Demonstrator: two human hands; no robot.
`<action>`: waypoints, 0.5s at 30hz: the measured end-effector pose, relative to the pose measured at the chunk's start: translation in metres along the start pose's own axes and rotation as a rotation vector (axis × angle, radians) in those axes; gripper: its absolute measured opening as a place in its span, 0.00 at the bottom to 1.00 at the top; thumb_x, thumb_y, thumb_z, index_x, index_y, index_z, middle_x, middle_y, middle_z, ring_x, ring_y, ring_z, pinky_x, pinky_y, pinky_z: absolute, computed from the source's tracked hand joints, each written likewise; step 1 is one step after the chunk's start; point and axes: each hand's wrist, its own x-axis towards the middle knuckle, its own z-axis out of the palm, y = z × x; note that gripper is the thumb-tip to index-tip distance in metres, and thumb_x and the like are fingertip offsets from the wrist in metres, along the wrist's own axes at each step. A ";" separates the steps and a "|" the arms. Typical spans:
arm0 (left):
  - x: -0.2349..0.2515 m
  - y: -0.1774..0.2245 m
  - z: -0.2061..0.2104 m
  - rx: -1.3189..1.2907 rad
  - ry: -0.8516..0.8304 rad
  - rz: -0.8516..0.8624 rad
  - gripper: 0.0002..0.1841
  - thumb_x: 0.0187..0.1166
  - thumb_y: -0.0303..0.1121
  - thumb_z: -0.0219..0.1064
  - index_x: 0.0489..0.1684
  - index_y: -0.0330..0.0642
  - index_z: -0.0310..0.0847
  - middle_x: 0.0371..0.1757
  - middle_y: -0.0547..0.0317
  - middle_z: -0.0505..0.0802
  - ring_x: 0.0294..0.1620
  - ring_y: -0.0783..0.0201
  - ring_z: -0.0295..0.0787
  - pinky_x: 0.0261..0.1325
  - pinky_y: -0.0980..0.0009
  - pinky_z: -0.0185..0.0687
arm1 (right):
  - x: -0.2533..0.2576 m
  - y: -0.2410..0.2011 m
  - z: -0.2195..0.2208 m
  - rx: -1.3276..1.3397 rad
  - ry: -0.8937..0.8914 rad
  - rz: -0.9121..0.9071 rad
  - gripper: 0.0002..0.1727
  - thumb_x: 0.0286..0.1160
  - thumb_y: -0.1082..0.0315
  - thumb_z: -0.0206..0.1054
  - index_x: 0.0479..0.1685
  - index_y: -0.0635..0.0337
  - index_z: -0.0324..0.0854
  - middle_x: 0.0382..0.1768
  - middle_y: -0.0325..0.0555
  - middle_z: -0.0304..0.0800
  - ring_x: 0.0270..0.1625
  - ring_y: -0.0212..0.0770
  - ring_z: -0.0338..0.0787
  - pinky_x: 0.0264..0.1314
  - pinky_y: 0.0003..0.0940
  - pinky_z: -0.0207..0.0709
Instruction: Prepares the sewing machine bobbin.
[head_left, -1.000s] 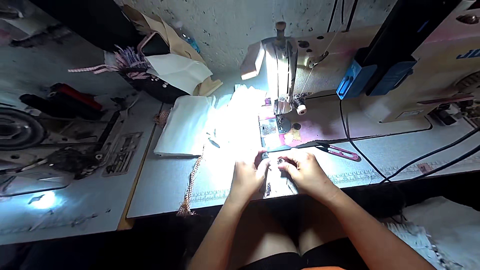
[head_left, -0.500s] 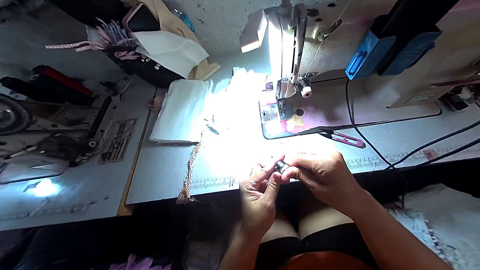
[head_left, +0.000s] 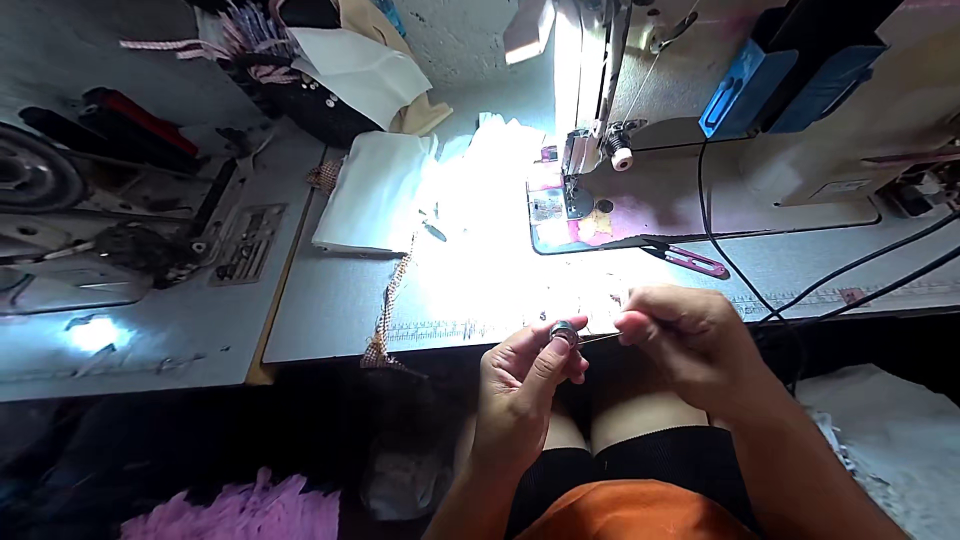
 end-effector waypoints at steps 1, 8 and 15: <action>-0.001 0.002 0.000 -0.034 0.006 -0.014 0.10 0.83 0.27 0.65 0.53 0.34 0.91 0.44 0.53 0.96 0.39 0.71 0.93 0.46 0.75 0.90 | -0.002 -0.001 -0.002 0.039 0.047 0.015 0.15 0.87 0.63 0.60 0.28 0.56 0.79 0.25 0.29 0.77 0.28 0.16 0.75 0.30 0.10 0.69; -0.010 0.006 0.003 0.000 -0.028 0.006 0.14 0.84 0.24 0.62 0.62 0.32 0.86 0.41 0.53 0.94 0.36 0.71 0.90 0.42 0.76 0.89 | -0.011 -0.005 0.007 0.418 0.233 0.168 0.12 0.86 0.56 0.64 0.33 0.45 0.85 0.27 0.25 0.82 0.29 0.18 0.79 0.33 0.13 0.76; -0.018 0.007 0.001 -0.172 -0.124 -0.077 0.10 0.85 0.32 0.64 0.57 0.39 0.85 0.40 0.56 0.91 0.35 0.73 0.88 0.38 0.79 0.84 | -0.005 -0.008 0.012 1.186 0.001 0.283 0.16 0.87 0.52 0.61 0.33 0.50 0.84 0.26 0.30 0.82 0.28 0.20 0.78 0.32 0.15 0.71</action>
